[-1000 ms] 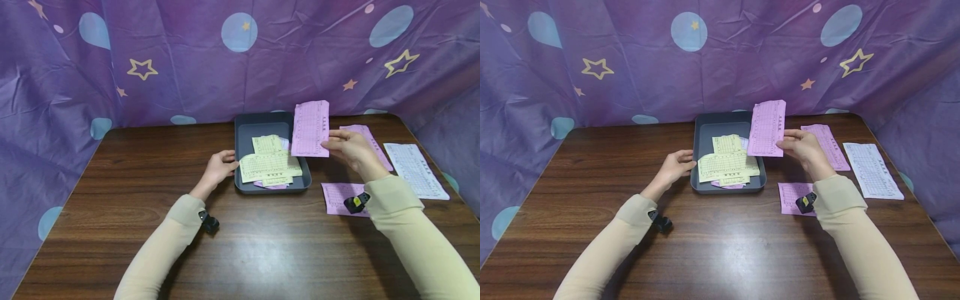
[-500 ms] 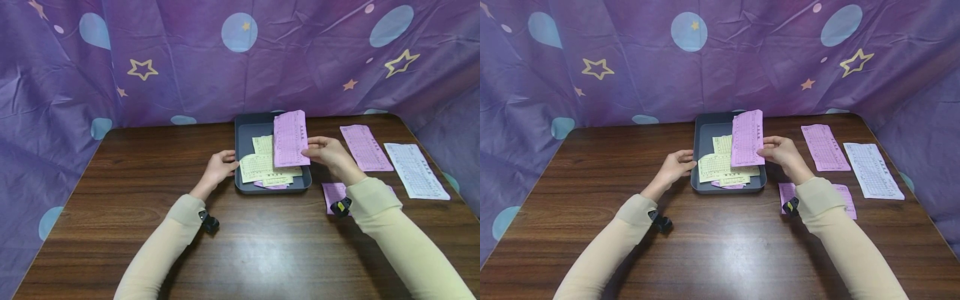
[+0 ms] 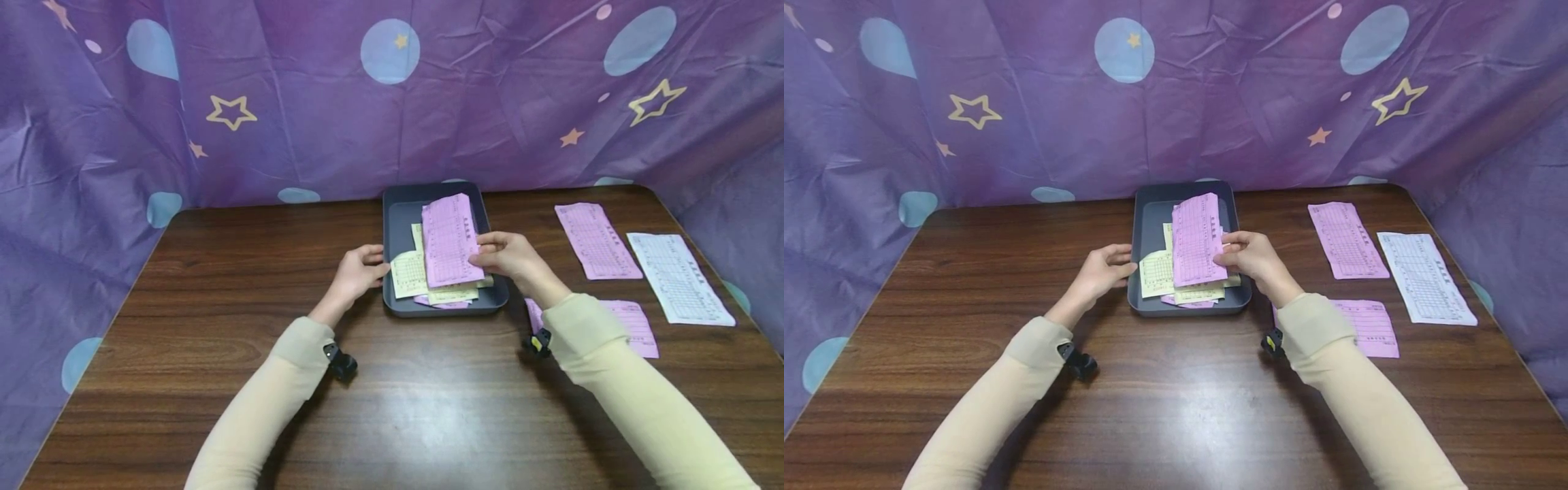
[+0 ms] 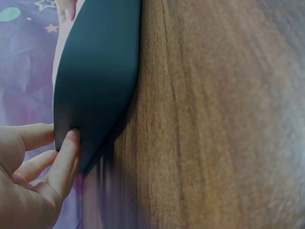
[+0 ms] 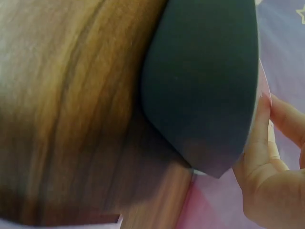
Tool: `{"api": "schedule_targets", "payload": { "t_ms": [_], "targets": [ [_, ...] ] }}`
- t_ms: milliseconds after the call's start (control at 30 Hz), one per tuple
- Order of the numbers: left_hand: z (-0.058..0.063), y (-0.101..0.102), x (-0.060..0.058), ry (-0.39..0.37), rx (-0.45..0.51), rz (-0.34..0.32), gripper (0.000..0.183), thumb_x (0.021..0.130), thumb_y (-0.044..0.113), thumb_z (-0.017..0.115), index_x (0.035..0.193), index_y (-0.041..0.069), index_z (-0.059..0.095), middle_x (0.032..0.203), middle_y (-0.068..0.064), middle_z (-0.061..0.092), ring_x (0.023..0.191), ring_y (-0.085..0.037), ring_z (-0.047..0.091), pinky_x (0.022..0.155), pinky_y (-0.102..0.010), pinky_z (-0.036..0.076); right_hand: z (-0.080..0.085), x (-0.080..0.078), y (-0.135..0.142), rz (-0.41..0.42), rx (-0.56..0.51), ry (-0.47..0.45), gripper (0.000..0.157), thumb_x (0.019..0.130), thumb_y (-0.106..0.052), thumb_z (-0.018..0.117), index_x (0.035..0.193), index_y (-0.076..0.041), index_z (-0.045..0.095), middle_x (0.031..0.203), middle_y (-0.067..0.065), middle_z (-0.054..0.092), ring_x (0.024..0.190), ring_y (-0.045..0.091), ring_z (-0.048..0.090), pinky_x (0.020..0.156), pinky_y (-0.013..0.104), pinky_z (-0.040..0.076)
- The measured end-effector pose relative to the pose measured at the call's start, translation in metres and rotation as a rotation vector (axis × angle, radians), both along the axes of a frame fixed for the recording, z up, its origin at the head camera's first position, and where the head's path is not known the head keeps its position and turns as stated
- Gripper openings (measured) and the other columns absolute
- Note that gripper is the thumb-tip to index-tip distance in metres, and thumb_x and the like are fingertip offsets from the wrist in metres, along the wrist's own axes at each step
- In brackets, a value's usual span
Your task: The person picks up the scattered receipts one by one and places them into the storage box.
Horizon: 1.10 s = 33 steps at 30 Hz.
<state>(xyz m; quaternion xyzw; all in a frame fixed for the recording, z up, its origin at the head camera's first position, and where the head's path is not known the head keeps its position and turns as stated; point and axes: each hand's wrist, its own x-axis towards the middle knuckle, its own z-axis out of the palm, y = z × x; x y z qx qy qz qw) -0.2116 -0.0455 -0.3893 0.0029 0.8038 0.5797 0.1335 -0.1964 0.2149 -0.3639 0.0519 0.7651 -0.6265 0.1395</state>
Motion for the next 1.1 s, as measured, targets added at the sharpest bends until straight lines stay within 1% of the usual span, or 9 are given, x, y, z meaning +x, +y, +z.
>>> {"api": "schedule_targets", "payload": {
  "t_ms": [167,333,500,700,967,1100],
  "targets": [
    [0.0,0.0,0.0,0.001,0.022,-0.002,0.045,0.09,0.0,0.059,0.134,-0.004,0.049,0.128,-0.026,0.058,0.107,-0.033,0.063,0.084,-0.037,0.06,-0.002,0.001,-0.008,0.013,0.054,-0.015,0.051,0.086,0.004,0.063,0.13,0.015,0.04,0.07,-0.017,0.055,0.063,-0.006,0.054,0.059,0.011,0.051],
    [0.0,0.0,0.0,0.001,0.017,-0.003,0.045,0.091,0.0,0.059,0.134,-0.004,0.049,0.129,-0.026,0.058,0.107,-0.033,0.063,0.085,-0.037,0.06,-0.003,0.001,-0.014,0.024,0.082,-0.024,0.05,0.085,0.003,0.064,0.13,0.014,0.042,0.071,-0.014,0.056,0.062,-0.004,0.056,0.058,0.013,0.053],
    [0.001,0.0,0.0,-0.004,0.013,-0.004,0.046,0.091,0.001,0.059,0.135,-0.004,0.048,0.13,-0.026,0.057,0.109,-0.035,0.063,0.086,-0.037,0.06,-0.005,0.001,-0.017,0.021,0.105,-0.004,0.05,0.083,0.003,0.065,0.128,0.015,0.044,0.068,-0.014,0.056,0.06,-0.004,0.055,0.057,0.012,0.053],
    [0.0,0.0,0.0,-0.012,0.017,-0.003,0.046,0.091,0.0,0.059,0.136,-0.004,0.047,0.131,-0.026,0.057,0.111,-0.035,0.062,0.087,-0.038,0.059,-0.007,0.0,-0.018,0.034,0.114,0.011,0.047,0.084,0.003,0.064,0.125,0.017,0.046,0.068,-0.012,0.056,0.06,-0.004,0.055,0.059,0.01,0.053],
    [-0.001,0.0,-0.001,-0.009,0.016,0.001,0.046,0.09,0.0,0.059,0.135,-0.004,0.048,0.13,-0.026,0.057,0.111,-0.035,0.062,0.086,-0.037,0.06,-0.007,-0.001,-0.018,0.051,0.219,0.042,0.045,0.084,0.0,0.066,0.123,0.017,0.05,0.07,-0.01,0.057,0.06,-0.005,0.053,0.058,0.009,0.051],
    [0.0,0.0,-0.001,-0.012,0.013,0.001,0.046,0.091,0.0,0.059,0.135,-0.003,0.048,0.131,-0.026,0.057,0.111,-0.035,0.062,0.086,-0.037,0.06,-0.006,0.0,-0.017,0.056,0.248,0.044,0.044,0.084,0.001,0.065,0.123,0.017,0.052,0.071,-0.01,0.059,0.061,-0.006,0.053,0.059,0.008,0.051]
  ]
}}
